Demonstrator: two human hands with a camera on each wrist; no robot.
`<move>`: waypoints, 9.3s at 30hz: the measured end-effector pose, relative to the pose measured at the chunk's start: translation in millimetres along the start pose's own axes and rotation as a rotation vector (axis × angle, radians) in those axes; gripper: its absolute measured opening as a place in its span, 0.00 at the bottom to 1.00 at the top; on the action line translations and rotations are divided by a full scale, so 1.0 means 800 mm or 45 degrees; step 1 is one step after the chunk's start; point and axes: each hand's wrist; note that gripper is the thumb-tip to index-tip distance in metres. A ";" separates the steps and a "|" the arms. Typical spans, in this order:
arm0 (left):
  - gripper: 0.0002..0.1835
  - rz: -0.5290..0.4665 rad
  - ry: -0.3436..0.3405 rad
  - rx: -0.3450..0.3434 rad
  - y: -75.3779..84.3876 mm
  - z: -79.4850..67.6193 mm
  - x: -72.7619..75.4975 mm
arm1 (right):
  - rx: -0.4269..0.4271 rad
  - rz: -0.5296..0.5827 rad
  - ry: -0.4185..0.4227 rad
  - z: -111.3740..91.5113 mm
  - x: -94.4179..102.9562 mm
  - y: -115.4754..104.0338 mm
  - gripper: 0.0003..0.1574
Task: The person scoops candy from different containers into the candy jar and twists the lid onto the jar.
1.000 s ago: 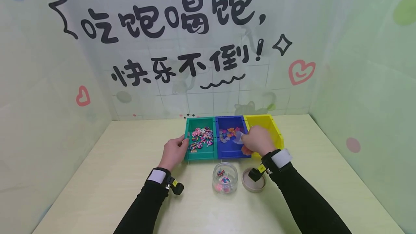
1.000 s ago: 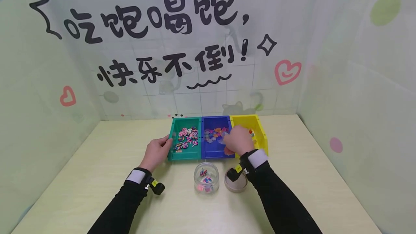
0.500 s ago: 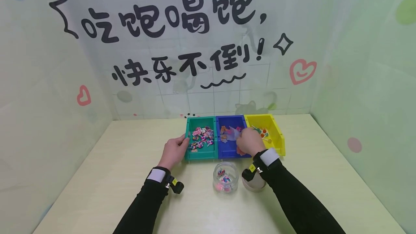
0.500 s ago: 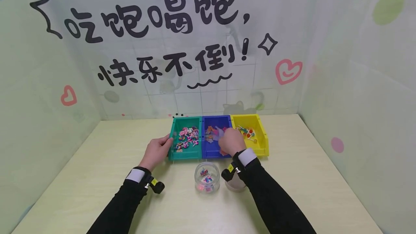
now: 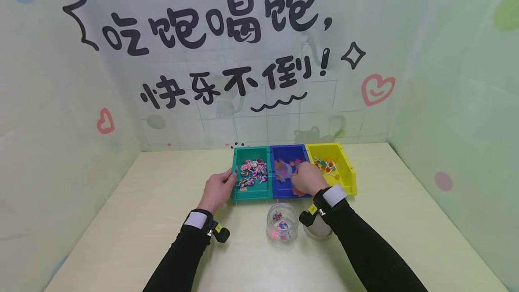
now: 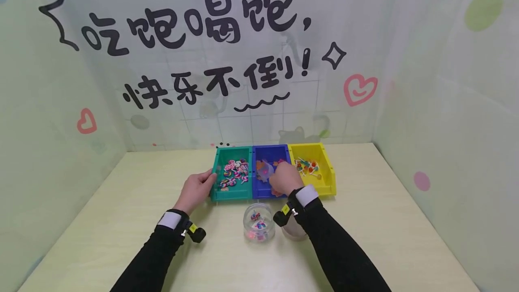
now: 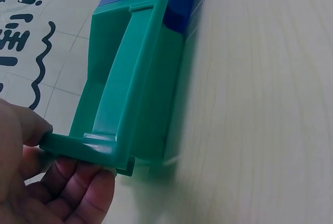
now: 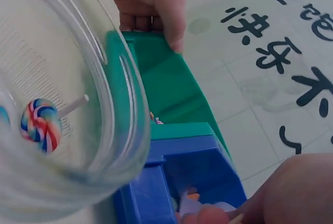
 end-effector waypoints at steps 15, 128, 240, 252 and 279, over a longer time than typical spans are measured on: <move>0.27 0.000 0.000 -0.022 -0.004 0.002 -0.003 | -0.176 0.423 0.009 -0.004 -0.008 0.008 0.16; 0.45 -0.153 -0.526 -0.377 0.027 -0.116 -0.062 | 0.194 0.815 0.034 -0.132 0.160 0.063 0.31; 0.31 0.102 0.093 -0.193 0.010 0.005 0.004 | 0.213 1.120 0.279 -0.113 0.188 0.094 0.11; 0.30 0.048 0.055 -0.091 -0.003 0.008 -0.004 | 0.050 0.469 0.404 -0.086 0.166 0.110 0.25; 0.30 -0.003 -0.005 -0.044 -0.002 0.011 0.000 | -0.125 0.082 0.190 -0.039 0.078 0.124 0.17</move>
Point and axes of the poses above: each hand's wrist, its own z-axis towards the middle knuckle, its own x-axis out of the back of the hand, y = z × x, and after that the axes turned 3 degrees about y, right-handed
